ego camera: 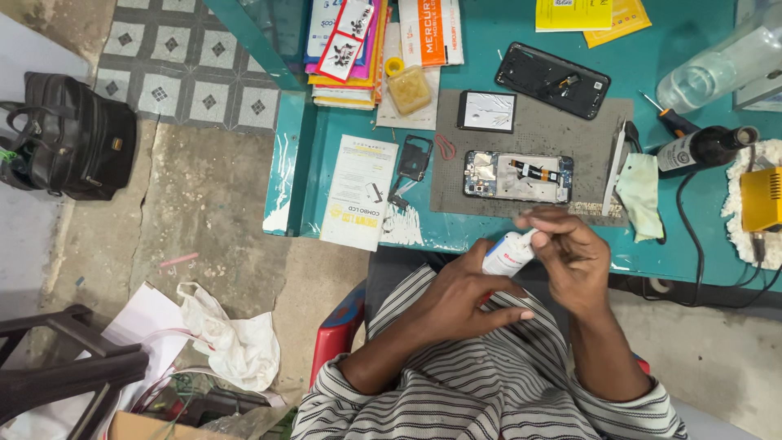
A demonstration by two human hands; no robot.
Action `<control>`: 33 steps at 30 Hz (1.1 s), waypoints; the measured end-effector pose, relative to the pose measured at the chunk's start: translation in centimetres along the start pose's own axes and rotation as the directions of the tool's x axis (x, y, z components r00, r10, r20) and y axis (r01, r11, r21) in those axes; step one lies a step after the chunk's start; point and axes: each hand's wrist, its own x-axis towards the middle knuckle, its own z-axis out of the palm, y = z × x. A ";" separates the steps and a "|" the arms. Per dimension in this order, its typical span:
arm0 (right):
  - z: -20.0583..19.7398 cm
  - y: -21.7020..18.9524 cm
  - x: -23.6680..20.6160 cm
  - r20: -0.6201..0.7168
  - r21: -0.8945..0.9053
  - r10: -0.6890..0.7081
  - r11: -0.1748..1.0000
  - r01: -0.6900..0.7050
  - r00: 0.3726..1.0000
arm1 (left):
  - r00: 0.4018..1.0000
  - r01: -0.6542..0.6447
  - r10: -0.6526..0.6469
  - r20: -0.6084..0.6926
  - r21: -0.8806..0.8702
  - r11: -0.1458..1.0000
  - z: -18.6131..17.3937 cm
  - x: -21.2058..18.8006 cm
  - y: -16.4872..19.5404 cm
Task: The person works on a disassembled smartphone at a repair bench, aligning a replacement display assembly onto the phone body and pressing it into place. They apply adhesive from a glue bottle to the frame, position the screen, then use a screwdriver to drive screws along the phone's edge.
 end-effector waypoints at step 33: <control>0.1 -0.8 0.7 0.042 -0.250 -0.086 0.964 0.093 0.995 | 0.996 -0.029 0.032 -0.081 0.038 0.999 -0.7 1.5 0.0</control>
